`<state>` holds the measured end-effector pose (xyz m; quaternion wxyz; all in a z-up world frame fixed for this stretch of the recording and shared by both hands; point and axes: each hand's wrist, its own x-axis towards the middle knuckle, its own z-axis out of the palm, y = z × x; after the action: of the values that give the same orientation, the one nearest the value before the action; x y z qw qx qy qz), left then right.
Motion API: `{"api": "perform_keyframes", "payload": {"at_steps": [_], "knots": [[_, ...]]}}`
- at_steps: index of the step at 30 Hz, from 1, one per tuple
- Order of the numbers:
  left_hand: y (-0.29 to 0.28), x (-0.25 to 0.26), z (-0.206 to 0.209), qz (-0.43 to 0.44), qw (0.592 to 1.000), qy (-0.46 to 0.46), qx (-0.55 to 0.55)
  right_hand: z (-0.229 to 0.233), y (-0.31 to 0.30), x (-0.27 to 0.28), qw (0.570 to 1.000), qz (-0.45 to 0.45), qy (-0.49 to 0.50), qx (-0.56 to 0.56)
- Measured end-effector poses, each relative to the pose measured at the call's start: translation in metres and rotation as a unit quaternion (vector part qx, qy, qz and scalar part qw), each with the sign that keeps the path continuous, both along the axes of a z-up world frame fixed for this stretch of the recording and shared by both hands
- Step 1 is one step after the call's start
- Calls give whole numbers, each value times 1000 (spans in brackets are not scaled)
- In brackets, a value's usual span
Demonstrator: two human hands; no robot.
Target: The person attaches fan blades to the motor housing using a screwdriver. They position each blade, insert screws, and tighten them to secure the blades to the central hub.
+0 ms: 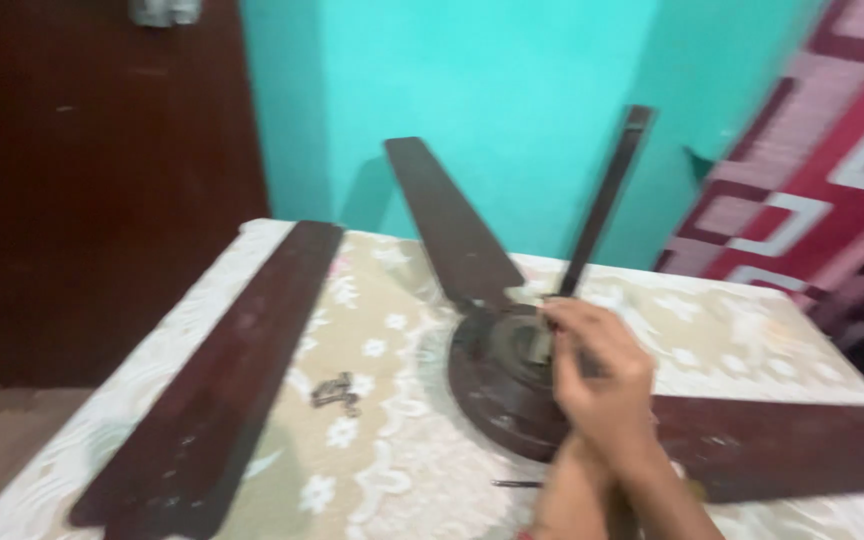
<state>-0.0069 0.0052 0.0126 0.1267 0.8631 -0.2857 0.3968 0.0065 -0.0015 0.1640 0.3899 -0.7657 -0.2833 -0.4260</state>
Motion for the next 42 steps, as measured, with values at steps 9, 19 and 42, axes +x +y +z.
{"api": "perform_keyframes", "payload": {"at_steps": [9, 19, 42], "knots": [[31, -24, 53, -62, 996, 59, 17, -101, -234, 17, 897, -431, 68, 68], [18, -8, 60, -16, 998, 29, 49, -126, -248, 40, 797, -446, 228, 337], [-135, 111, 95, 122, 881, 456, -39, -96, -206, 28, 771, -460, 269, 350]]}}
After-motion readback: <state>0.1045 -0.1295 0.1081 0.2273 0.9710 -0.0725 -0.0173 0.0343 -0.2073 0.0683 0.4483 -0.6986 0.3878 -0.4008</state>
